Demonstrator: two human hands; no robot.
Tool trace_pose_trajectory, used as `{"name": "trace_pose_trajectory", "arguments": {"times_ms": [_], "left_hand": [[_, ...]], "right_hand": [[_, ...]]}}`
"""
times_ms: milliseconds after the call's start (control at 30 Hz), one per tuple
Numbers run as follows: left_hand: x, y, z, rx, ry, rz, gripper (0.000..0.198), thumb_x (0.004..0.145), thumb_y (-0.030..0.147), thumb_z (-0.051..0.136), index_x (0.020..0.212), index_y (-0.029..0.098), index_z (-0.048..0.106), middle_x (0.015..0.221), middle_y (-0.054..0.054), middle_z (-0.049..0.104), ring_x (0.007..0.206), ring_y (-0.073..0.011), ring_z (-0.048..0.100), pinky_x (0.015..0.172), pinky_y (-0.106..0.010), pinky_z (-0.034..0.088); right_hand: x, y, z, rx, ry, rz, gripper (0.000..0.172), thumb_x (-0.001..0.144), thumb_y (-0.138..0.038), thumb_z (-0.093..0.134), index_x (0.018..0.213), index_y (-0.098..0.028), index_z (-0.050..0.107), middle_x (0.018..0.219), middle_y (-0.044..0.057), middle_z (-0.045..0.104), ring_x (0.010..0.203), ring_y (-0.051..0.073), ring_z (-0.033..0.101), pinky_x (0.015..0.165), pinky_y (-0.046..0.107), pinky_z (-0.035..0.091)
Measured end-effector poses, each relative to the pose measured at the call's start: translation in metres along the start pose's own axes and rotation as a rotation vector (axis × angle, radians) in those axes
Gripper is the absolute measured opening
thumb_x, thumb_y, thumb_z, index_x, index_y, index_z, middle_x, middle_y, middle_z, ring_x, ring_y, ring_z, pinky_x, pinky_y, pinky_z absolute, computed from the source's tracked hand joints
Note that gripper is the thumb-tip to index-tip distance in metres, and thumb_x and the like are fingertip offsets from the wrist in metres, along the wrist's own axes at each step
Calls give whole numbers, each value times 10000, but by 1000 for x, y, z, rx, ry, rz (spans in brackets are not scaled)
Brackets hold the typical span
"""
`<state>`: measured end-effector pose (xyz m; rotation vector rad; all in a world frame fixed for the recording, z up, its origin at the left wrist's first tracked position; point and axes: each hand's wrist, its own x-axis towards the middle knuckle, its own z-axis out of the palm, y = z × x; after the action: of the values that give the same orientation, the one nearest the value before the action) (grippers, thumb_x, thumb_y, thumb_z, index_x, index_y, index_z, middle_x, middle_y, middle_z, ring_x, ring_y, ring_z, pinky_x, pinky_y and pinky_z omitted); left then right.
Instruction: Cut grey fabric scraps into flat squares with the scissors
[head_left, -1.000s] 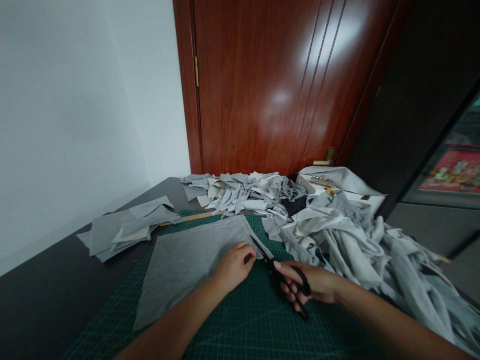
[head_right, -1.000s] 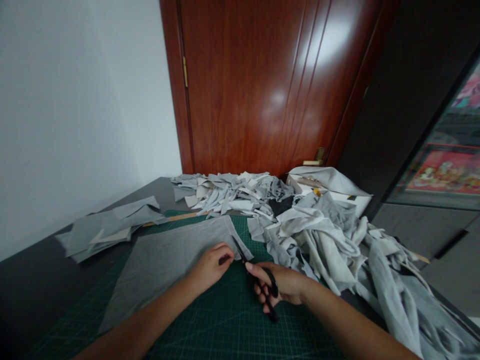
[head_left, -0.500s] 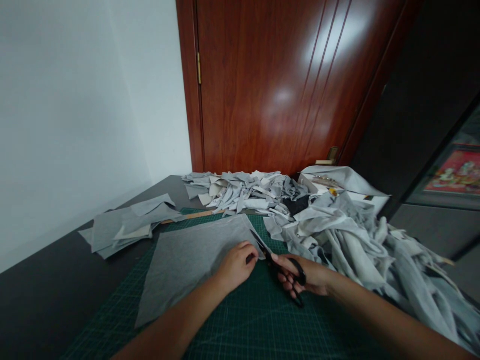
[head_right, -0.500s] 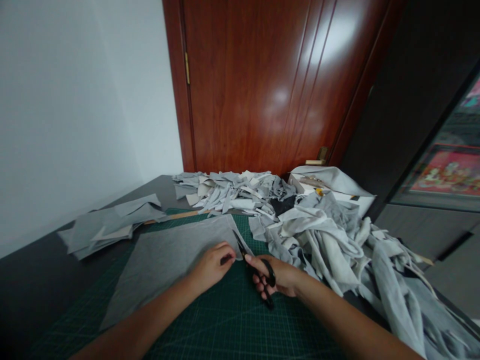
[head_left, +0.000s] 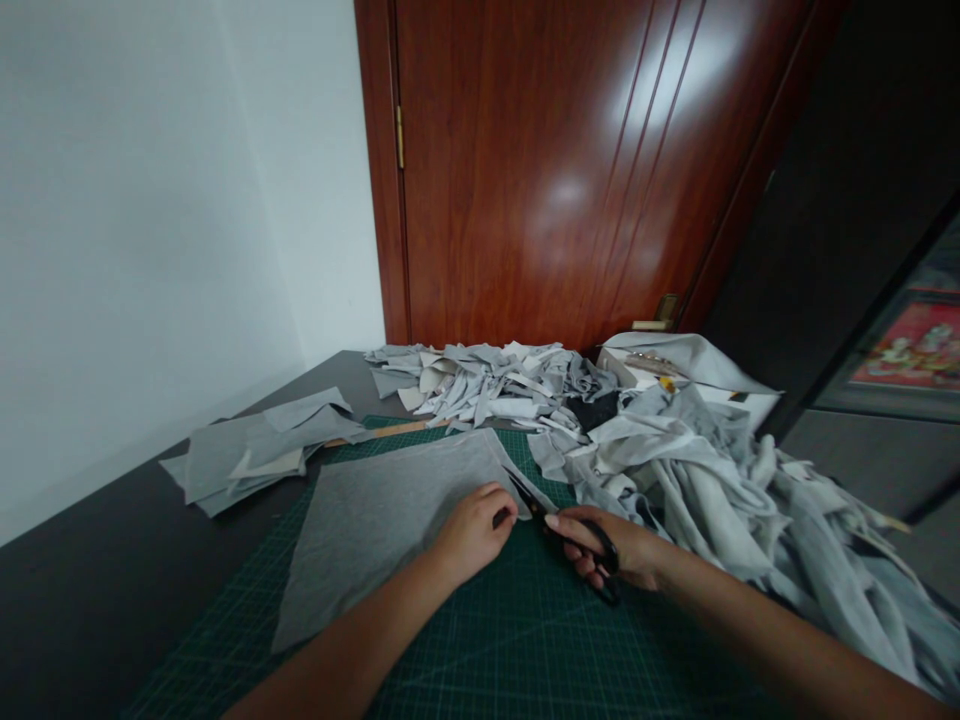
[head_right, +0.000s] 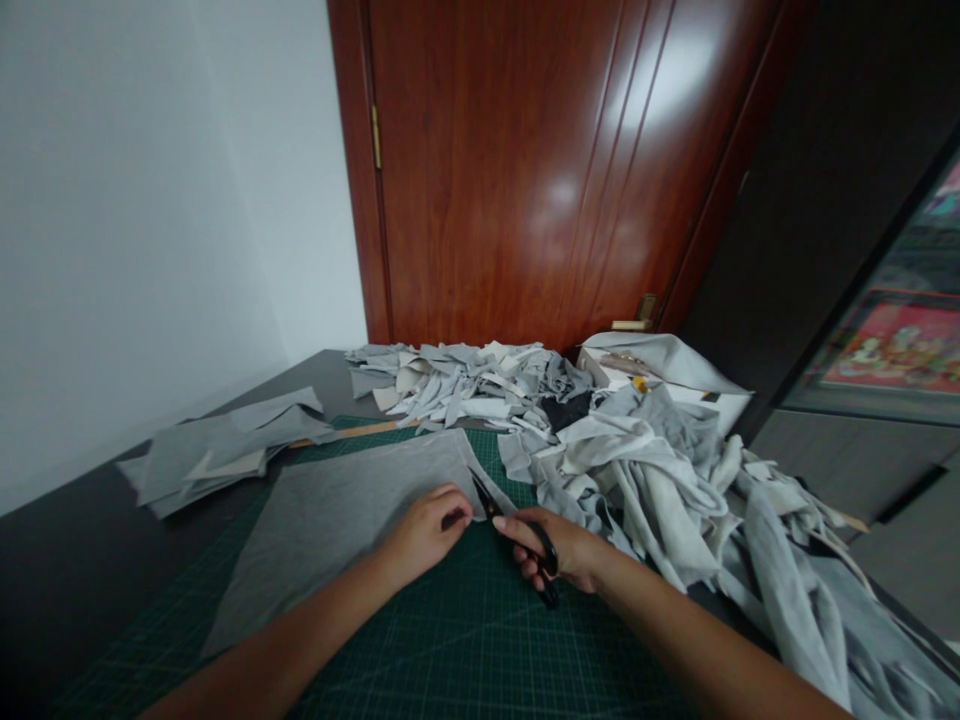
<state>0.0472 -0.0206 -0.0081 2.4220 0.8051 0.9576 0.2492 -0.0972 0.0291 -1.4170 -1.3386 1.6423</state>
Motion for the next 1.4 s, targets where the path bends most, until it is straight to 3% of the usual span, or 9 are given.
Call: {"name": "trace_pose_trajectory", "arguments": {"times_ms": [133,300,467,733,1100,1400], "left_hand": [[0,1,0,-3,-3,-8,173,802,40,555,765,196,618,815,-8,625,804,-163,606,734,-248,465],[1,2,0,-3,-2,-5,181,792,27,551,765,192,619,816,-8,624,809,-163,604,742,-249,458],[0,1,1,-6,8,6,169,802,37,551,766,189,618,808,-11,622,791,-163,603,723,-248,456],[-1,-3,3,-15,27,28,173,813,37,549,769,189,619,806,-7,613,766,-149,597,700,-231,450],[-1,-1,3,-18,19,36,178,805,33,552,779,192,627,807,-6,616,767,-153,600,703,-241,458],[-1,1,1,-25,9,37,184,792,27,550,755,197,608,793,3,603,759,-148,590,692,-237,449]], "right_hand": [[-3,-1,-2,1,-21,31,607,685,-764,622,750,-176,487,565,-72,469,412,45,438,341,133,317],[-4,-4,-3,79,-56,125,625,659,-783,627,769,-187,475,608,-48,531,470,77,505,426,203,498],[12,-6,-3,95,-73,133,605,706,-769,597,681,-183,449,589,-33,543,468,80,511,432,223,527],[34,-18,-4,79,-77,140,574,772,-725,570,670,-169,473,592,-37,523,457,68,496,436,203,509],[36,-17,1,0,-38,49,625,647,-779,636,688,-175,477,528,-77,464,400,47,452,374,150,379],[39,-14,1,-59,-1,8,611,675,-771,616,669,-175,480,460,-87,437,360,44,422,350,146,291]]}}
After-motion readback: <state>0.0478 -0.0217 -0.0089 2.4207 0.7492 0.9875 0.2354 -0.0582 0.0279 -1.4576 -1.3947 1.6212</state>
